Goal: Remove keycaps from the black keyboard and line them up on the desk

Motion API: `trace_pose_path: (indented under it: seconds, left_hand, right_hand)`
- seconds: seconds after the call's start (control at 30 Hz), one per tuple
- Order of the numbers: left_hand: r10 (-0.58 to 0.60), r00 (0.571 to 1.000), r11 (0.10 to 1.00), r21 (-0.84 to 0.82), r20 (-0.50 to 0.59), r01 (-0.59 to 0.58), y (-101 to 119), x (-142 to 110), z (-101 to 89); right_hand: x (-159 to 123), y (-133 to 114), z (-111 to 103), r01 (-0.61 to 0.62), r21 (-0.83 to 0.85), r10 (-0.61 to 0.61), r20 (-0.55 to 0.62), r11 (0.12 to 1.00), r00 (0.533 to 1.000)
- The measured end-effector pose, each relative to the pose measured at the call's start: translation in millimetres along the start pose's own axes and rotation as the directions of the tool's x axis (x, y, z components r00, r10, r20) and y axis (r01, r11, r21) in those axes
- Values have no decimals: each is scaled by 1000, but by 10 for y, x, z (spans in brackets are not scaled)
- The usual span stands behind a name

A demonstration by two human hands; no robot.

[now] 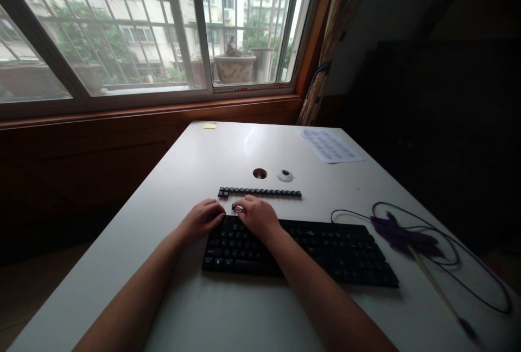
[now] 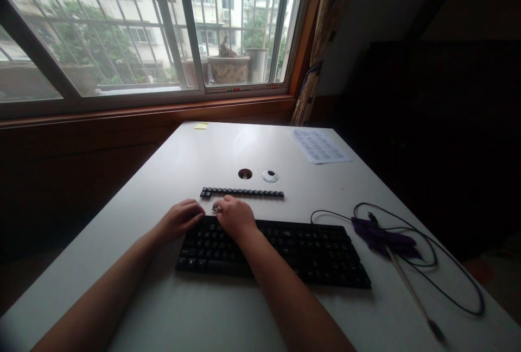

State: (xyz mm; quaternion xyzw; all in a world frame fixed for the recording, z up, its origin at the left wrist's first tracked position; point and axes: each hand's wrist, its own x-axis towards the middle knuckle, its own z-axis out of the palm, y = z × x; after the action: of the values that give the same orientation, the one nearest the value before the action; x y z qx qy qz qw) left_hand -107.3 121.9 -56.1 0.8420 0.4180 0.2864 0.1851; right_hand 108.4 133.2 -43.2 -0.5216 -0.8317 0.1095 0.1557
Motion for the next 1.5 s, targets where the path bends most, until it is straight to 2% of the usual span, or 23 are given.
trace_pose_path:
  seconds: [0.27,0.63,1.23,1.5]
  left_hand:
    - [15,1000,1000,25,8,-15,-2,8,1]
    - [30,999,999,30,13,-30,-10,11,15]
    - [20,999,999,32,25,-21,7,9,3]
    - [23,1000,999,43,21,-24,-1,9,9]
  right_hand:
    - [0,-36,0,-3,-31,5,60,1000,998]
    - [137,-36,9,-17,-73,27,139,997,990]
    - [175,36,120,-16,-23,18,97,1000,995]
    - [167,30,115,-31,-11,32,119,999,992]
